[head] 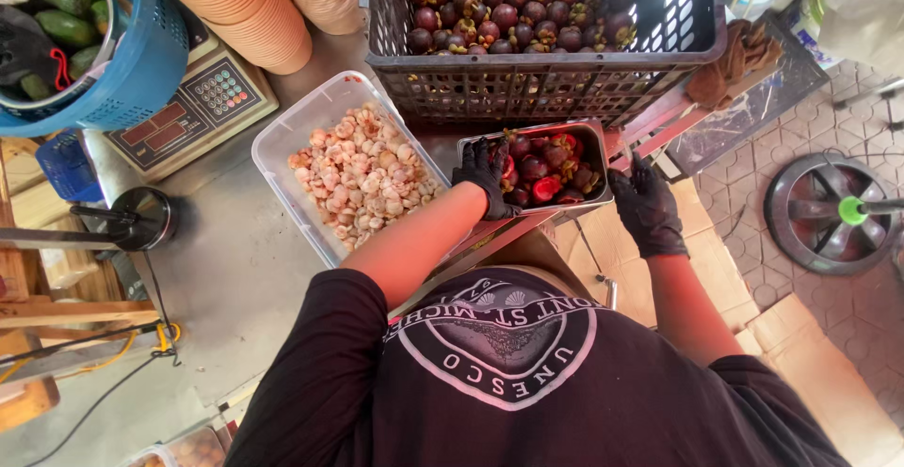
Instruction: The person peels mangosteens one by one using a small knife. They cut the thick purple rind, remove the white edible segments, and place them into a clear plastic container. The discarded rinds are collected in a separate metal tray. The process is repeated continuously throughout the video.
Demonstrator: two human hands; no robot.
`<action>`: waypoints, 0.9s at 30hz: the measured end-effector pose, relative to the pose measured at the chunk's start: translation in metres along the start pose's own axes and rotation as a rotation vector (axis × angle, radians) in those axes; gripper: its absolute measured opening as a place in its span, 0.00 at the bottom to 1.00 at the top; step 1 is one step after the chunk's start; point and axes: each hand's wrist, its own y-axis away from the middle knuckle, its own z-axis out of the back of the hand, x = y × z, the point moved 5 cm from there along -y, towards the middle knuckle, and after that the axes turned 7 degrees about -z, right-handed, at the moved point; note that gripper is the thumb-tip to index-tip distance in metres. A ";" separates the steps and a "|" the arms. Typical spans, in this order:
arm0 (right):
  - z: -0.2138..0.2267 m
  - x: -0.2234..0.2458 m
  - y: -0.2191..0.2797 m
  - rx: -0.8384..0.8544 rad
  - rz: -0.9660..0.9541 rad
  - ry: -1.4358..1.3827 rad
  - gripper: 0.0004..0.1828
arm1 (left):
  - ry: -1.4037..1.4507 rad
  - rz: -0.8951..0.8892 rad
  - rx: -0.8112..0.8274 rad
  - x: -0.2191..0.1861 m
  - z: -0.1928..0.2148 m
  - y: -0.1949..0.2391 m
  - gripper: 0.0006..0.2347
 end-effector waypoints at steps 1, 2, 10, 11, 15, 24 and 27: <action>0.003 -0.004 -0.002 -0.016 0.117 0.020 0.24 | 0.024 -0.038 0.019 -0.002 0.010 0.006 0.61; 0.006 -0.006 0.000 -0.031 0.233 0.039 0.23 | 0.048 -0.076 0.038 -0.002 0.021 0.015 0.62; 0.042 -0.001 0.001 0.197 0.263 -0.762 0.33 | 0.263 -0.682 -0.217 0.004 0.158 0.106 0.27; 0.048 0.004 0.002 0.287 0.273 -0.890 0.35 | 0.198 -0.860 -0.254 0.005 0.187 0.106 0.21; 0.070 0.014 -0.001 0.309 0.254 -1.027 0.39 | -0.058 -0.619 -0.447 0.031 0.287 0.034 0.18; 0.137 -0.017 -0.032 0.040 0.223 -0.918 0.27 | 0.078 -0.700 -0.315 -0.083 0.285 -0.234 0.25; 0.153 -0.022 -0.033 0.016 0.243 -0.947 0.27 | -0.115 -0.746 -0.613 -0.124 0.300 -0.292 0.22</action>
